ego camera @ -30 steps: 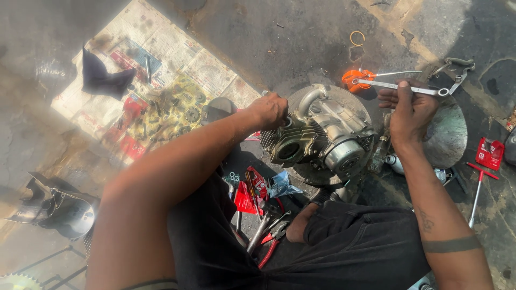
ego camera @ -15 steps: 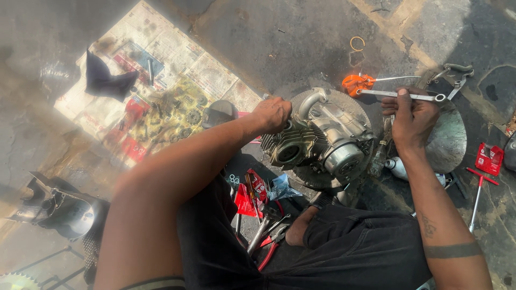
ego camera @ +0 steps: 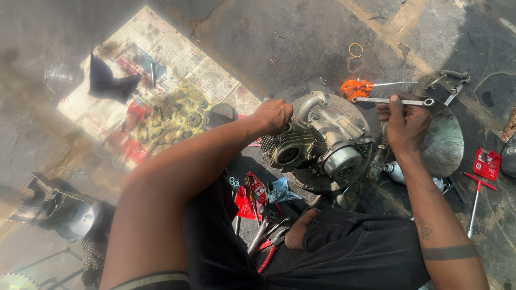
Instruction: Repairing a motorcycle engine by adjusting components with a wrench and screwdriver.
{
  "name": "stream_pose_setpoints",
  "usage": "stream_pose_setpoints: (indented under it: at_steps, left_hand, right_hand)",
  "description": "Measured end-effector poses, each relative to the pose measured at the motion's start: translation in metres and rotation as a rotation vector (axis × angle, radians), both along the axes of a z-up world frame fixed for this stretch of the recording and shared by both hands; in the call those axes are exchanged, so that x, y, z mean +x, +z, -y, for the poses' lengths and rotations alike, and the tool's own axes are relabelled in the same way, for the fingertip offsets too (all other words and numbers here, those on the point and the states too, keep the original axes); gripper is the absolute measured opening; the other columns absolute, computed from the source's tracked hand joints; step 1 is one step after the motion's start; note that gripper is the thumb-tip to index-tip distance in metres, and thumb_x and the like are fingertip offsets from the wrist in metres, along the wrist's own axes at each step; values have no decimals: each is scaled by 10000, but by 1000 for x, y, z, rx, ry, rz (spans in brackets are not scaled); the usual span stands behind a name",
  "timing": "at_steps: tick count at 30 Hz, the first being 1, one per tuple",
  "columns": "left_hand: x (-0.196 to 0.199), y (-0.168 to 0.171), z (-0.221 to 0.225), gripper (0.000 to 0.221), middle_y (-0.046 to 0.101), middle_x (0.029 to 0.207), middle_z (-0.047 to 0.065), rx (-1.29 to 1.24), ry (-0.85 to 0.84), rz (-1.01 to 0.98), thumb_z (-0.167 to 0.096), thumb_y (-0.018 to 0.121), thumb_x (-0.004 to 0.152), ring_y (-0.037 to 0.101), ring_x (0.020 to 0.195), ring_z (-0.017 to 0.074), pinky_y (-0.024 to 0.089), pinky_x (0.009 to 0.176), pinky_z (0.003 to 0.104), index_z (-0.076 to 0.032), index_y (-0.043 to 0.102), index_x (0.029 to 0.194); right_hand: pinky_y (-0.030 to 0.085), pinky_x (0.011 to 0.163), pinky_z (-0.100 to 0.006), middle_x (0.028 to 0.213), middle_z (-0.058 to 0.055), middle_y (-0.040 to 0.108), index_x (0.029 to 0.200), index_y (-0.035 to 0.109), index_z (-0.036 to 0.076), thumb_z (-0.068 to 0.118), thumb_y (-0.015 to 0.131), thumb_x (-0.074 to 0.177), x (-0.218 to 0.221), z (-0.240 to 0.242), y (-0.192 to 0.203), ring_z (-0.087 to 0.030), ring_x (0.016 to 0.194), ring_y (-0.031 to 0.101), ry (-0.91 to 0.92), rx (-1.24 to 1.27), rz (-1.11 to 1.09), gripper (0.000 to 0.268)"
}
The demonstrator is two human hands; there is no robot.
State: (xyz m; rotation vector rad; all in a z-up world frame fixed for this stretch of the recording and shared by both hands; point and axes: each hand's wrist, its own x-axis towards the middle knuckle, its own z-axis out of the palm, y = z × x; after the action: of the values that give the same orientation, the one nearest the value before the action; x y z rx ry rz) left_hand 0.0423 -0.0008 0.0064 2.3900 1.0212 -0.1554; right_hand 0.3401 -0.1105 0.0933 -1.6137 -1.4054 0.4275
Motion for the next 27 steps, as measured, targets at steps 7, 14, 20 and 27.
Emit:
stream_pose_setpoints:
  at_steps: [7, 14, 20, 27]
  left_hand:
    - [2, 3, -4, 269, 688, 1230, 177, -32, -14, -39, -239, 683, 953, 678, 1149, 302, 550, 980, 414, -55, 707, 1148]
    - [-5, -22, -32, 395, 636, 1267, 192, -113, 35, -52, -329, 718, 952, 576, 1264, 309, 491, 1061, 409, -32, 630, 1196]
    - [-21, -102, -86, 440, 598, 1324, 206, -27, 111, 160, -27, 499, 877, 521, 1268, 381, 437, 1059, 443, -53, 552, 1313]
    - [-40, -46, -57, 232, 736, 1101, 201, 66, 53, 39, -171, 608, 950, 697, 1103, 365, 549, 975, 423, -18, 740, 1063]
  right_hand:
    - [636, 708, -304, 914, -195, 740, 1152, 664, -87, 189, 563, 1130, -8, 1, 7, -229, 828, 767, 30, 25, -164, 295]
    - [627, 680, -313, 899, -198, 741, 1148, 665, -61, 197, 579, 1063, -61, -9, -5, -243, 790, 763, 177, -131, -492, 285]
    - [626, 649, -292, 906, -169, 762, 1137, 670, -70, 232, 585, 1033, -101, -21, -53, -191, 796, 760, 345, -328, -444, 331]
    - [606, 621, -264, 860, -139, 786, 1007, 733, -52, 255, 597, 1030, -101, -33, -54, -154, 730, 756, 309, -398, -248, 337]
